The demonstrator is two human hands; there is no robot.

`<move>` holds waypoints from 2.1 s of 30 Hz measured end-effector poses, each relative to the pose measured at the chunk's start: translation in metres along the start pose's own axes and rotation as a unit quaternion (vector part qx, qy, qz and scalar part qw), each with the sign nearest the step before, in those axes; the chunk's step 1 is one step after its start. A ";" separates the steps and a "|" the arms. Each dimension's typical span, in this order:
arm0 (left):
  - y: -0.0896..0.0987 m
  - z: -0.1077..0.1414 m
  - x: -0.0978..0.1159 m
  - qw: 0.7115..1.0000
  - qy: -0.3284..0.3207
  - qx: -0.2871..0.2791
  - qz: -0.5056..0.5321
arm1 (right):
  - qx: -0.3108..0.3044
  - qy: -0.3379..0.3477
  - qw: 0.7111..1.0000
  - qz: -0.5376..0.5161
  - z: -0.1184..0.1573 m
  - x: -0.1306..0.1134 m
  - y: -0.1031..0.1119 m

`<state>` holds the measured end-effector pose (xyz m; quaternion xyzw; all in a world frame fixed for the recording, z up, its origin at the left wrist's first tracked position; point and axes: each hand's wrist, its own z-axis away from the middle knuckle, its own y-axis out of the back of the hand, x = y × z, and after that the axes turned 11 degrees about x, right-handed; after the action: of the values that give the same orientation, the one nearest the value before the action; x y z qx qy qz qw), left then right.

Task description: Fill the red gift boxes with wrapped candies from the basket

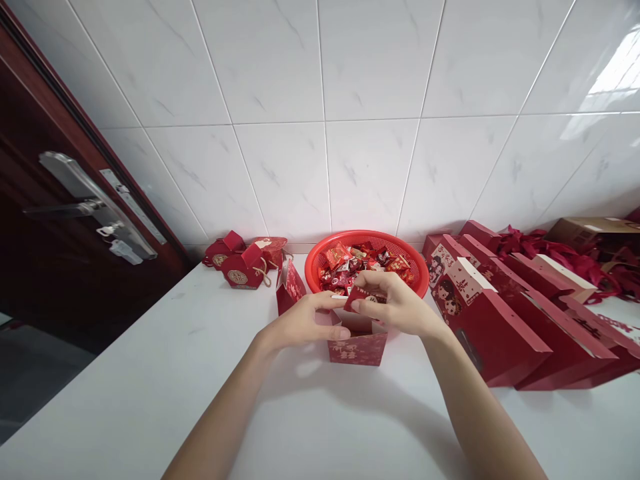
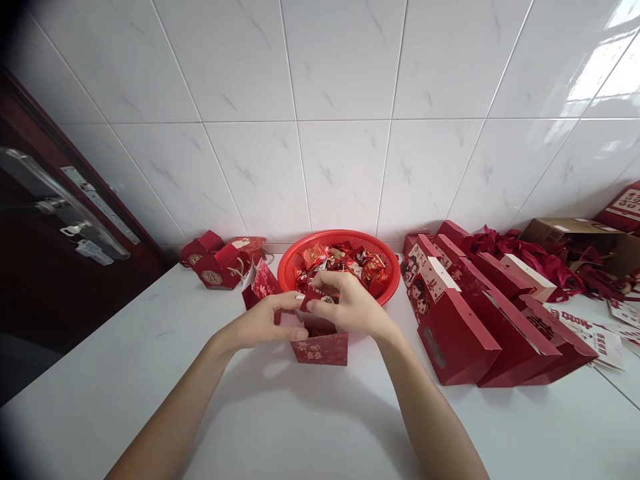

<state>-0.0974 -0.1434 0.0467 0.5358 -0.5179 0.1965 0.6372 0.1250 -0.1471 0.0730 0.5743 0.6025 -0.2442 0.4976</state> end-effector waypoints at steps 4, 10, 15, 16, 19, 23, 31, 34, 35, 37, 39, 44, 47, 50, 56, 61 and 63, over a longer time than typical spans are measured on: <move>0.000 -0.001 0.001 0.999 -0.023 -0.009 0.032 | -0.038 0.020 0.998 0.056 0.002 0.001 -0.001; 0.000 -0.001 0.002 0.998 -0.025 -0.019 0.045 | -0.055 0.003 0.993 0.104 0.006 -0.005 0.002; 0.000 0.001 0.000 1.000 0.018 -0.011 0.009 | -0.018 0.022 0.992 0.121 0.007 -0.007 0.010; 0.000 0.001 0.000 1.000 0.026 -0.011 0.002 | -0.012 0.020 0.992 0.127 0.007 -0.007 0.012; 0.000 0.001 -0.001 1.000 0.024 -0.003 -0.014 | 0.007 0.017 0.989 0.148 0.006 -0.004 0.016; -0.001 0.000 -0.001 0.999 -0.018 0.016 -0.029 | 0.035 0.009 0.982 0.185 0.005 -0.001 0.022; -0.011 -0.002 -0.008 0.994 -0.076 0.070 -0.030 | 0.072 0.011 0.976 0.205 0.004 0.001 0.033; -0.015 -0.004 -0.009 0.987 -0.088 0.133 -0.017 | 0.074 0.001 0.977 0.201 0.004 0.004 0.036; -0.016 -0.004 -0.008 0.984 -0.092 0.154 -0.007 | 0.072 -0.004 0.978 0.197 0.004 0.005 0.038; -0.016 -0.004 -0.006 0.977 -0.095 0.189 0.025 | 0.063 -0.013 0.980 0.191 0.004 0.006 0.040; -0.014 -0.002 -0.003 0.970 -0.086 0.217 0.066 | 0.044 -0.015 0.983 0.180 0.004 0.006 0.041; -0.009 -0.001 0.000 0.952 -0.065 0.258 0.150 | -0.025 -0.015 0.996 0.089 0.001 0.005 0.038; -0.009 -0.001 0.001 0.947 -0.072 0.272 0.157 | -0.025 -0.017 0.998 0.063 -0.001 0.007 0.036; -0.009 0.000 0.003 0.941 -0.095 0.296 0.133 | -0.024 -0.028 0.998 0.042 -0.002 0.009 0.036; -0.009 0.002 0.007 0.939 -0.119 0.309 0.096 | -0.049 -0.062 0.997 -0.018 0.000 0.008 0.039; -0.010 0.003 0.009 0.941 -0.112 0.306 0.085 | -0.035 -0.077 0.996 0.001 -0.001 0.008 0.040; -0.011 0.004 0.010 0.945 -0.103 0.298 0.084 | -0.034 -0.085 0.996 0.000 -0.001 0.008 0.039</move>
<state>-0.0867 -0.1533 0.0498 0.6733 -0.5418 0.3383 0.3725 0.1622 -0.1339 0.0770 0.5345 0.5658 -0.2714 0.5662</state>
